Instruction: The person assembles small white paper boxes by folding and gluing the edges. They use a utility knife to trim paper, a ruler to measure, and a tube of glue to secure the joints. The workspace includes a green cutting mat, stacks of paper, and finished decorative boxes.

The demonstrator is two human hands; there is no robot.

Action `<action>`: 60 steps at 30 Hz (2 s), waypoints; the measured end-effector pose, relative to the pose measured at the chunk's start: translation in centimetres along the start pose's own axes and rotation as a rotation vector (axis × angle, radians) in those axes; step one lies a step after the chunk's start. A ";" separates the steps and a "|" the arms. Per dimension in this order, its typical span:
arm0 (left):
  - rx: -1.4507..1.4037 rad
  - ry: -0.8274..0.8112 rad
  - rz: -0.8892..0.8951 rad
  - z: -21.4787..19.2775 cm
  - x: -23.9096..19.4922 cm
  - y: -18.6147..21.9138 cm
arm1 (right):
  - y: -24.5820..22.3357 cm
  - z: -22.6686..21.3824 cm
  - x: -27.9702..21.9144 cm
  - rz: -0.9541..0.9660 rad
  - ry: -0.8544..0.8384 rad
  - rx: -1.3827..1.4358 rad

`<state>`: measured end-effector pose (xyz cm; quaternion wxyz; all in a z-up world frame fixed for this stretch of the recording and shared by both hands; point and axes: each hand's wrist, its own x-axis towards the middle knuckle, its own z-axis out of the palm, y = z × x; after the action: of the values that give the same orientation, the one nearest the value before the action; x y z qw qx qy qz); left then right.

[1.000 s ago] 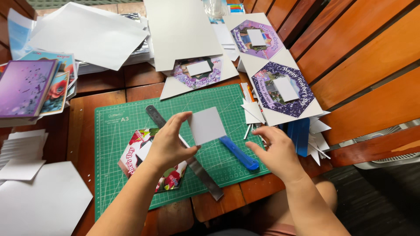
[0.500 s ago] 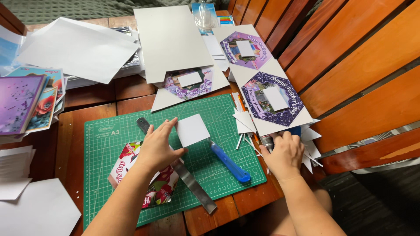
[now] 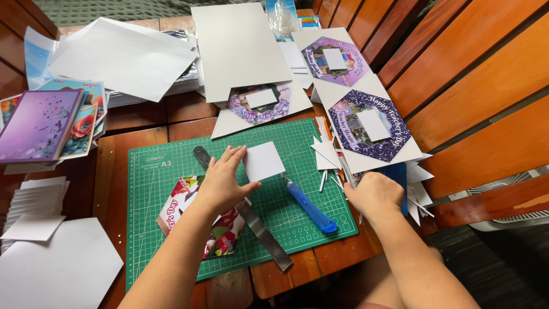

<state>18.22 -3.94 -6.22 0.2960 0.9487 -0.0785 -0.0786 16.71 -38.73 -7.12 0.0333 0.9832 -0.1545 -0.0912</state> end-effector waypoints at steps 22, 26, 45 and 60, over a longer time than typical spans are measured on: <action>-0.363 -0.038 0.191 3.9 -10.7 11.6 | 4.0 2.4 -9.4 -0.536 -0.749 2.087; -0.138 0.210 0.478 8.3 -12.2 10.7 | -0.6 2.9 -11.0 -0.561 -0.703 2.102; -0.508 0.325 0.194 8.2 -13.3 7.2 | -5.3 1.0 -13.2 -0.599 -0.503 2.018; -0.158 0.534 0.455 6.9 -12.4 6.9 | -6.4 2.8 -12.5 -0.454 -0.458 2.117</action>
<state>4.03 -10.86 -6.60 0.3885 0.8682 -0.2011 0.2343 6.43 -28.88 -8.35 -0.8713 0.4803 0.0269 -0.0968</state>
